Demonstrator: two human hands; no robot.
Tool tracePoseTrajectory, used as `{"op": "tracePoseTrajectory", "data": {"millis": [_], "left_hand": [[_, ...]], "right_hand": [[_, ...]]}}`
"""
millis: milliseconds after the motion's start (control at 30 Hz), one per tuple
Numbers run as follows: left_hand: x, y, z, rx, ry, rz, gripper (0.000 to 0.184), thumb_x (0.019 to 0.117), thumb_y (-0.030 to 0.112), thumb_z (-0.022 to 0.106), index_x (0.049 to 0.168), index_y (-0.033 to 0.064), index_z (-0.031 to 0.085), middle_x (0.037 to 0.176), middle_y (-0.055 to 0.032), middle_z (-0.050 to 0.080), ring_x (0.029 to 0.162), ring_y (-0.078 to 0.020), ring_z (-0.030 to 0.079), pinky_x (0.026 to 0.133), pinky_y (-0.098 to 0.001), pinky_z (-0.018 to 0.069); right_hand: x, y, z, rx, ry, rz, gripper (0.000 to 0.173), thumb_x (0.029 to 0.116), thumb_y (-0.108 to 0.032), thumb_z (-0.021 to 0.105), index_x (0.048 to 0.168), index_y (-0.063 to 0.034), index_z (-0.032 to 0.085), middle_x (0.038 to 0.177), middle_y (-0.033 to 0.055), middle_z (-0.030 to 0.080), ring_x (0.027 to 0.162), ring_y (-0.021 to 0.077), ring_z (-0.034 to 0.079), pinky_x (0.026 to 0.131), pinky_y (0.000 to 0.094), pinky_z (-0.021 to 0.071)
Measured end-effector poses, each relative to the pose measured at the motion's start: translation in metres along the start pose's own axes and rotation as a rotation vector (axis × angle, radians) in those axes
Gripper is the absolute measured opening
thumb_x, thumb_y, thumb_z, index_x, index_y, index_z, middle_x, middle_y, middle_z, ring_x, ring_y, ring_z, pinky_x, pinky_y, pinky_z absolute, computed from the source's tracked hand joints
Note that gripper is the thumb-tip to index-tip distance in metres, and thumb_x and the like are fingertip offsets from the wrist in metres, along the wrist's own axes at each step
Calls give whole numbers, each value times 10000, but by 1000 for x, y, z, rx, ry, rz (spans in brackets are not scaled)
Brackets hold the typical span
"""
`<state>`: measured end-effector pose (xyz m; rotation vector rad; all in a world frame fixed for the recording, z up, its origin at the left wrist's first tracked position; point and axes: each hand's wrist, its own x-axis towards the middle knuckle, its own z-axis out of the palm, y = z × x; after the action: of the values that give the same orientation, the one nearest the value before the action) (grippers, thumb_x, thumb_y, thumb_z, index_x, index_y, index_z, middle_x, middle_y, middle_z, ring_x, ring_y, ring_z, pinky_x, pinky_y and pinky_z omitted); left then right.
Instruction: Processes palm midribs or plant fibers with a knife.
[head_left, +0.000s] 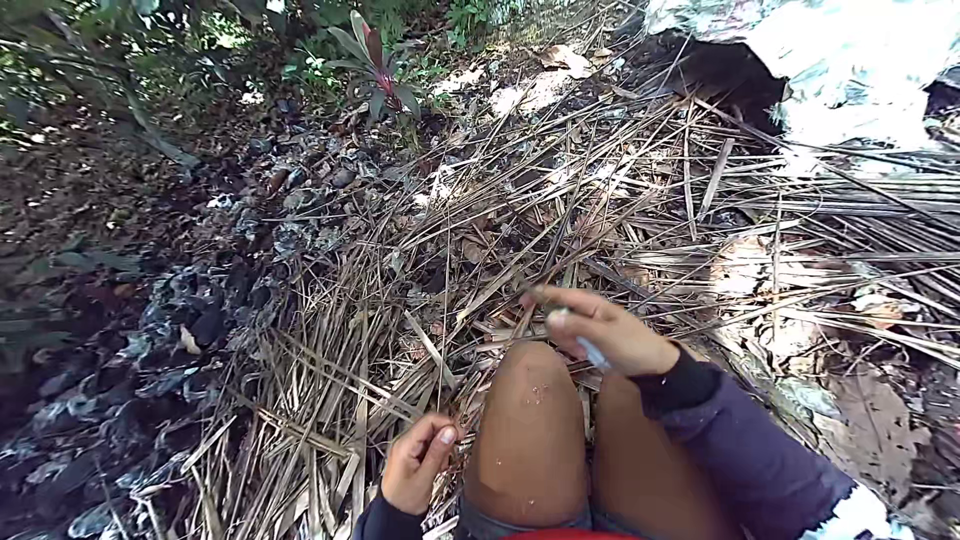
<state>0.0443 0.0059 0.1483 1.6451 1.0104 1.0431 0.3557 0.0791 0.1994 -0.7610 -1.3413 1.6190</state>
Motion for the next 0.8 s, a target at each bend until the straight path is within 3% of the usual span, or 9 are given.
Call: {"op": "tracePoseTrajectory", "data": {"millis": [133, 300, 367, 433, 500, 600, 700, 800], "left_hand": [[-31, -15, -23, -3, -18, -70, 209, 1032, 367, 586, 977, 222, 726, 683, 178, 611, 558, 134, 474, 517, -65, 396], [-55, -27, -40, -2, -68, -133, 206, 1039, 348, 578, 988, 211, 722, 701, 179, 623, 568, 134, 478, 533, -65, 399], [-54, -24, -35, -7, -45, -153, 191, 1033, 323, 589, 978, 198, 722, 663, 182, 595, 554, 130, 472, 524, -70, 394], [-46, -15, -24, -43, -11, -162, 165, 1022, 298, 602, 977, 205, 730, 649, 187, 591, 541, 129, 466, 510, -70, 388], [-36, -1, -12, -82, 16, -169, 140, 1014, 272, 607, 974, 208, 725, 646, 191, 593, 529, 130, 466, 489, -68, 382], [-32, 9, -6, -110, -8, -145, 149, 1020, 303, 606, 975, 217, 718, 656, 186, 611, 539, 122, 508, 500, -67, 422], [-46, -1, -24, -92, -29, -159, 157, 1030, 323, 589, 1003, 254, 726, 665, 179, 611, 535, 118, 492, 499, -73, 411], [-74, -29, -63, -46, -45, -256, 139, 1021, 333, 604, 989, 278, 728, 715, 187, 648, 563, 117, 509, 519, -80, 421]], "right_hand": [[0, -7, -32, 50, 195, -149, 310, 1013, -224, 514, 1289, -157, 638, 616, -123, 501, 499, -31, 454, 492, 138, 410], [-2, -16, -55, 132, 350, -261, 297, 1063, -277, 444, 1317, -204, 580, 632, -93, 489, 486, 3, 462, 469, 153, 430], [-1, -11, -35, 116, 267, -152, 347, 1037, -275, 462, 1365, -216, 555, 623, -101, 482, 493, 5, 463, 485, 177, 435], [-4, 2, 4, 18, 56, 52, 421, 1020, -234, 502, 1434, -158, 512, 699, -83, 535, 551, -10, 493, 526, 165, 445], [-9, 14, 48, -99, -208, 225, 471, 1044, -229, 510, 1489, -80, 469, 818, -17, 590, 612, 13, 504, 562, 193, 440], [-13, 25, 85, -117, -426, 324, 453, 1060, -166, 501, 1491, -35, 459, 889, 87, 601, 633, 79, 469, 578, 262, 412], [-11, 19, 63, -84, -261, 185, 446, 1042, -206, 513, 1450, -26, 501, 804, -4, 581, 610, 13, 487, 559, 196, 428], [-6, 1, 14, 43, 25, 10, 385, 1025, -242, 505, 1383, -116, 570, 713, -117, 544, 572, -42, 480, 545, 143, 425]]}}
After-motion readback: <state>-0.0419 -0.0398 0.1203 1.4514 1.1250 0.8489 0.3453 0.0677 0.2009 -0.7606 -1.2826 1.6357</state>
